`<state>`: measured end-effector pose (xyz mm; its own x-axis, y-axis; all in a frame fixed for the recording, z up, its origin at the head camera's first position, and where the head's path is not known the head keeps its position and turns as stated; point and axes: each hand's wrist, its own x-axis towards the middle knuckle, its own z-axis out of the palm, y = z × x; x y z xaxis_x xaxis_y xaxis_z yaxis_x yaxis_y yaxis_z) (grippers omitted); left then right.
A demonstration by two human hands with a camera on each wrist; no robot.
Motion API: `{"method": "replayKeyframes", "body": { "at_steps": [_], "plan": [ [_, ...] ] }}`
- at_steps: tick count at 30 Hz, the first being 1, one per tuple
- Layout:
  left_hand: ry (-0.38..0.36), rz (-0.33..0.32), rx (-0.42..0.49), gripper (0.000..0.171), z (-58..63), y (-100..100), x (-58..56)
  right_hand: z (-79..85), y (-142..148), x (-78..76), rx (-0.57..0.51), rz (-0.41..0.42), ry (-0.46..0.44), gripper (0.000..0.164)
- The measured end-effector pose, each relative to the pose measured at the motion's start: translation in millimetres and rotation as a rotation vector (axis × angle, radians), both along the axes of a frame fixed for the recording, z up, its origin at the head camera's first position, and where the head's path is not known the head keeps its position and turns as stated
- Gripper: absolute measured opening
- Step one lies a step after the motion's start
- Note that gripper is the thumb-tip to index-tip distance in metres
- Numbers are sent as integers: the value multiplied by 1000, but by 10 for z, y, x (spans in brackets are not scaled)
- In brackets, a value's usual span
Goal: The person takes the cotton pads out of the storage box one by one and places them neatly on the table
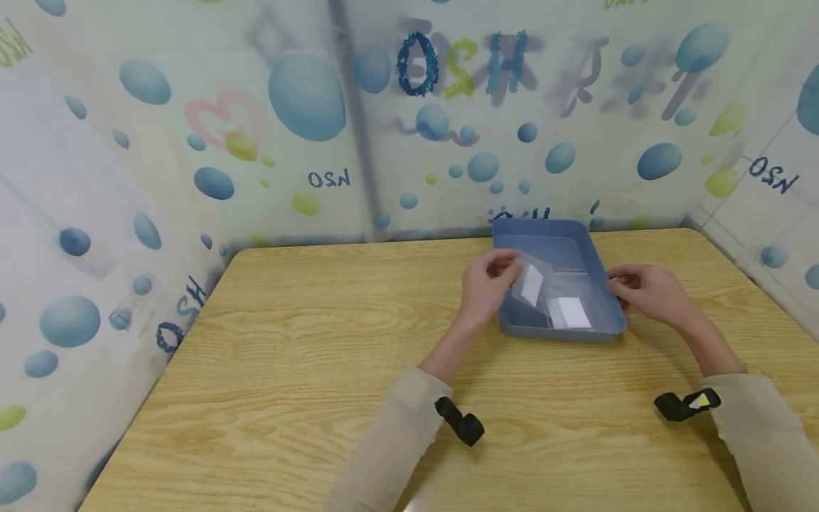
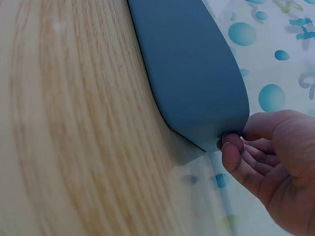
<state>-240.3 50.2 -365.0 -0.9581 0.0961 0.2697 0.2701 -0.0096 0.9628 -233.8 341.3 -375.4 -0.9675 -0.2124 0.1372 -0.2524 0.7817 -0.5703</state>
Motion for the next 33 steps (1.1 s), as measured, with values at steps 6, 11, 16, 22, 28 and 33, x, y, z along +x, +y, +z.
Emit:
{"method": "replayKeyframes", "body": {
  "at_steps": [6,11,16,22,28,33],
  "plan": [
    [43,13,31,19,9,-47,-11,-7,34,-10,0,-5,-3,36],
    [86,34,41,20,-2,-92,-35,-1,54,-11,8,-13,-6,36],
    [105,48,39,19,-12,-129,-67,-3,84,-10,22,-20,-4,37],
    [115,64,53,20,-22,-166,-114,-14,126,-8,10,-29,-10,37],
    [86,75,70,21,-11,-211,-137,-19,140,-11,3,-30,-10,36],
    [84,89,120,20,5,-239,-171,-21,152,-4,-10,-36,-8,36]
  ]
}}
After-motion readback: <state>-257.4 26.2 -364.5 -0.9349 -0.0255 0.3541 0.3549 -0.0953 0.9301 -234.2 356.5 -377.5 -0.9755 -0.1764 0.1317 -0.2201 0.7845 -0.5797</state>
